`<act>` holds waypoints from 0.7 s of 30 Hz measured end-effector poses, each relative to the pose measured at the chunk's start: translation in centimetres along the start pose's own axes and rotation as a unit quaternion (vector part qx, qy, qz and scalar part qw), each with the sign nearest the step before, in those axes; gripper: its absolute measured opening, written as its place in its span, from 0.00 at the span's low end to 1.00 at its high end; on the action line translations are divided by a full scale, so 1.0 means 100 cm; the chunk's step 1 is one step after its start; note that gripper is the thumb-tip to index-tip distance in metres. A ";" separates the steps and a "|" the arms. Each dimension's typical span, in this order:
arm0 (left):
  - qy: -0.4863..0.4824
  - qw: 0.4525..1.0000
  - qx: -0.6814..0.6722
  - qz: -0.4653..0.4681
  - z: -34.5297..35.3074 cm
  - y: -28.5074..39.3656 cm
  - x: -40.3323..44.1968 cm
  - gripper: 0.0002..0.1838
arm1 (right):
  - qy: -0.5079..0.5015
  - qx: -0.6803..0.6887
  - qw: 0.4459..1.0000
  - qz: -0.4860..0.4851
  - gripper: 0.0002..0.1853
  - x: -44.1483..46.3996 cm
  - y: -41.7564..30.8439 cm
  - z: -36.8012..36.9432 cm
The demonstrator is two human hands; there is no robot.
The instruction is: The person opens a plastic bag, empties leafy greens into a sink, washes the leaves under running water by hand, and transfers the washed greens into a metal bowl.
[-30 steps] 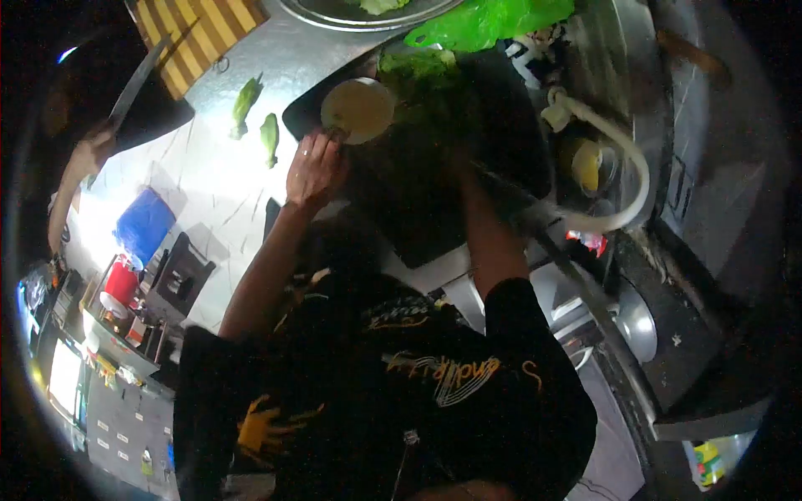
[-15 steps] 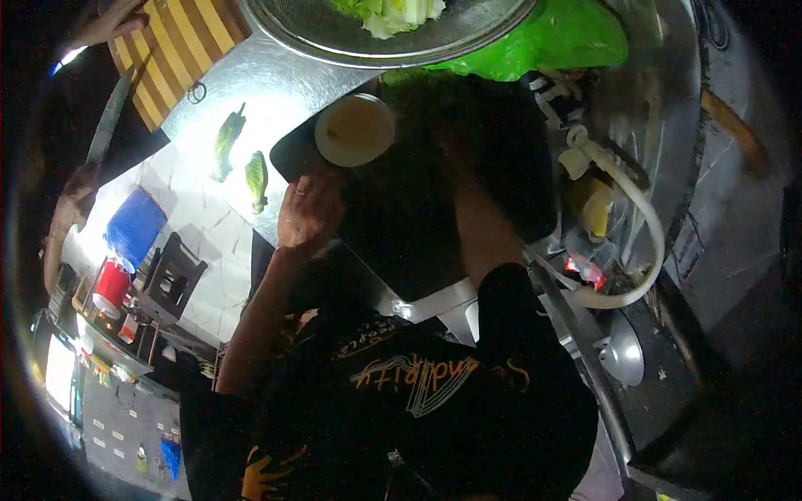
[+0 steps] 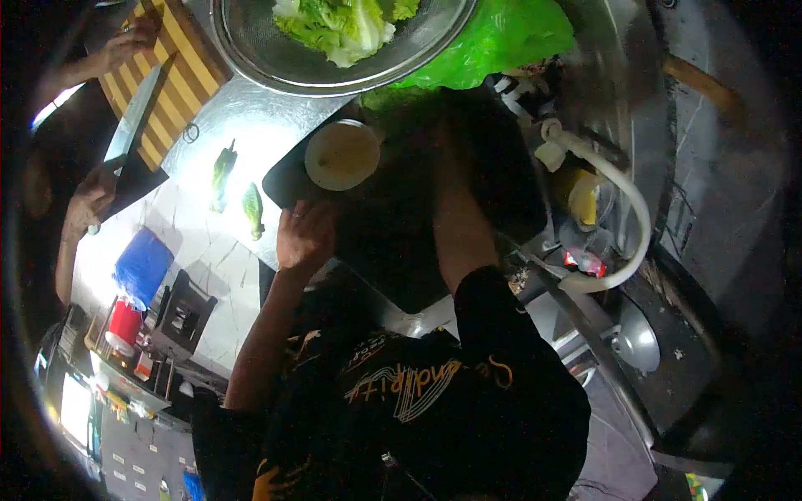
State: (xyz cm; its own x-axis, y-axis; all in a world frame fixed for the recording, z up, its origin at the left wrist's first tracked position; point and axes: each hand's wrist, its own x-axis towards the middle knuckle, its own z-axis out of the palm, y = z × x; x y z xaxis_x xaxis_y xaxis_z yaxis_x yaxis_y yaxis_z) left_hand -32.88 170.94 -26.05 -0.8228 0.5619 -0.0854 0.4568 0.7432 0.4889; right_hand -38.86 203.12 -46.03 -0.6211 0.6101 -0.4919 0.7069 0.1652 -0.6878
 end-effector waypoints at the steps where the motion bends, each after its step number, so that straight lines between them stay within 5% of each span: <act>1: -0.005 1.000 0.000 -0.008 0.003 -0.002 -0.003 0.15 | -0.004 0.002 1.000 0.001 0.22 -0.003 0.005 -0.003; 10: -0.003 1.000 0.020 -0.019 0.005 -0.002 -0.008 0.09 | -0.023 0.048 0.999 0.005 0.22 -0.057 0.013 -0.042; 13: 0.082 0.995 -0.043 -0.045 0.006 0.005 -0.010 0.06 | -0.012 0.078 0.997 0.003 0.22 -0.084 0.021 -0.060; 21: -0.024 0.999 0.036 -0.026 -0.009 0.016 0.002 0.04 | 0.041 0.180 0.982 -0.038 0.22 -0.164 0.052 -0.125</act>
State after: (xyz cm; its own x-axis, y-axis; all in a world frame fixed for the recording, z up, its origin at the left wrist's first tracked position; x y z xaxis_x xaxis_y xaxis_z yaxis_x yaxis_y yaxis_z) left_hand -32.64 171.94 -24.47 -0.8299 0.5370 -0.1514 0.4384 0.7955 0.4183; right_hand -20.74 203.62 -34.86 -0.6275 0.6699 -0.3968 0.4848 -0.0626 -0.8724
